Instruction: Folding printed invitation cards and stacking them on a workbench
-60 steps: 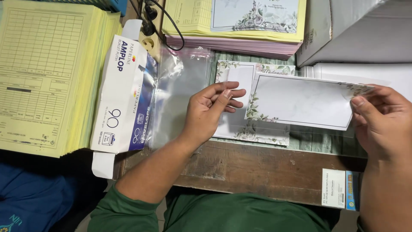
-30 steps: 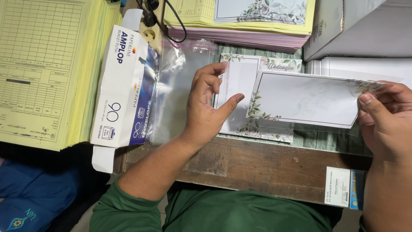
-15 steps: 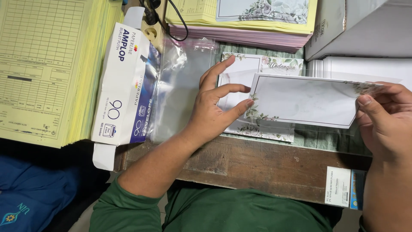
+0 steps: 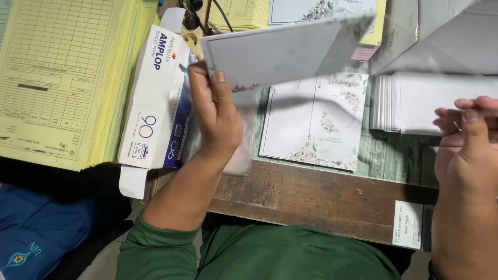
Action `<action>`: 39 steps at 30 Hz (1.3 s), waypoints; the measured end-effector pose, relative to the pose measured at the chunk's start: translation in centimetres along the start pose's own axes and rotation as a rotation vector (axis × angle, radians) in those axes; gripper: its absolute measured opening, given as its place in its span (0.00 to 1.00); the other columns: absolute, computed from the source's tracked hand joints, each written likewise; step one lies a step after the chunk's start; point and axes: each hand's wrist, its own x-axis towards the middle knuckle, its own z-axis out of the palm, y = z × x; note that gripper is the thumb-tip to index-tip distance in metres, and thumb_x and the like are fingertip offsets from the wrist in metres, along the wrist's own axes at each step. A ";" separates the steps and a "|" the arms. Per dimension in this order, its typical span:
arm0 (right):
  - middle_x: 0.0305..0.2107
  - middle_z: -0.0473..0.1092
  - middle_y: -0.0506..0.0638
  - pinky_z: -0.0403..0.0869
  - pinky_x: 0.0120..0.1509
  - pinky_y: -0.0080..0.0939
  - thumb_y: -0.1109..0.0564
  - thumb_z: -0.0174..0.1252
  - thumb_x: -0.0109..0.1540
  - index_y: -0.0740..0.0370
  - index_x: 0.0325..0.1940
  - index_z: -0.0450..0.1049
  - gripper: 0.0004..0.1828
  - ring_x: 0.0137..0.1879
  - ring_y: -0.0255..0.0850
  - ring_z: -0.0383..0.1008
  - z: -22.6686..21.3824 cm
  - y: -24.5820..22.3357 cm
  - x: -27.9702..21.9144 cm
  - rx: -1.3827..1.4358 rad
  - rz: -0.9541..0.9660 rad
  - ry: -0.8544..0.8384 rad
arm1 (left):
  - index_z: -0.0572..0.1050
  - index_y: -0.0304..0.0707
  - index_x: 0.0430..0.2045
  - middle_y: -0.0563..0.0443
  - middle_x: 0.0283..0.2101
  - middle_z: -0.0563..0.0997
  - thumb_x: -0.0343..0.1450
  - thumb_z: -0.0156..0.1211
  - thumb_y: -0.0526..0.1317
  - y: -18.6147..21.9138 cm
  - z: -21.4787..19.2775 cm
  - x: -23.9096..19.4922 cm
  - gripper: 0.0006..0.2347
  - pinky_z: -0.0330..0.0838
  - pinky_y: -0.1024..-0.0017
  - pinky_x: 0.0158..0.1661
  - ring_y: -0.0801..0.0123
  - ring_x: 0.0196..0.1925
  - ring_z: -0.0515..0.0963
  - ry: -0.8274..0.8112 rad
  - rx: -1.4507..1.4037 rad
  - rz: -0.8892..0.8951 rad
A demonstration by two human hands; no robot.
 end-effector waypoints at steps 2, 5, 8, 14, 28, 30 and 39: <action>0.54 0.72 0.37 0.79 0.74 0.39 0.54 0.54 0.80 0.41 0.59 0.68 0.06 0.62 0.37 0.79 1.4 -0.1 -0.8 0.009 -0.028 0.004 | 0.63 0.40 0.43 0.55 0.34 0.64 0.81 0.39 0.44 -0.3 -0.8 0.5 0.08 0.62 0.71 0.40 0.73 0.36 0.63 0.157 0.074 0.106; 0.55 0.72 0.61 0.84 0.81 0.49 0.67 0.53 0.80 0.58 0.58 0.67 0.06 0.65 0.53 0.79 4.2 -1.2 -2.7 0.039 -0.372 -0.143 | 0.61 0.38 0.65 0.43 0.58 0.74 0.85 0.40 0.39 -1.1 -1.8 0.9 0.13 0.75 0.71 0.55 0.65 0.53 0.75 0.297 -0.067 0.241; 0.53 0.71 0.80 0.77 0.77 0.67 0.78 0.53 0.73 0.81 0.51 0.70 0.03 0.64 0.74 0.76 8.5 -5.1 -4.9 -0.340 -0.801 -0.380 | 0.64 0.34 0.55 0.47 0.52 0.70 0.83 0.41 0.37 0.3 -2.0 1.5 0.09 0.68 0.70 0.60 0.67 0.55 0.70 0.450 -0.085 0.285; 0.61 0.72 0.60 0.68 0.73 0.65 0.61 0.52 0.71 0.60 0.61 0.71 0.14 0.68 0.61 0.72 16.1 -5.6 -7.4 -0.742 -1.154 -0.914 | 0.64 0.30 0.56 0.48 0.52 0.69 0.83 0.42 0.32 -1.1 -2.0 1.2 0.08 0.69 0.73 0.62 0.69 0.57 0.70 0.540 -0.180 0.361; 0.33 0.72 0.45 0.72 0.38 0.42 0.62 0.61 0.58 0.52 0.43 0.69 0.12 0.32 0.44 0.74 24.7 -2.7 -11.0 -0.984 -1.248 -1.079 | 0.64 0.38 0.54 0.54 0.46 0.69 0.83 0.41 0.40 1.6 -2.8 1.2 0.09 0.65 0.76 0.49 0.75 0.43 0.65 0.330 -0.136 0.149; 0.39 0.74 0.47 0.74 0.46 0.46 0.61 0.61 0.58 0.53 0.46 0.70 0.13 0.37 0.45 0.76 24.6 -2.4 -11.2 -0.978 -1.258 -1.095 | 0.65 0.38 0.56 0.54 0.49 0.71 0.84 0.42 0.39 1.1 -3.0 0.9 0.09 0.67 0.76 0.52 0.75 0.46 0.68 0.348 -0.143 0.143; 0.46 0.74 0.54 0.77 0.57 0.56 0.60 0.58 0.62 0.56 0.54 0.71 0.15 0.50 0.51 0.77 25.4 -2.3 -12.1 -0.902 -1.417 -1.008 | 0.63 0.37 0.46 0.53 0.38 0.64 0.80 0.43 0.35 3.7 -3.4 1.0 0.04 0.57 0.78 0.38 0.75 0.34 0.60 0.530 -0.054 0.400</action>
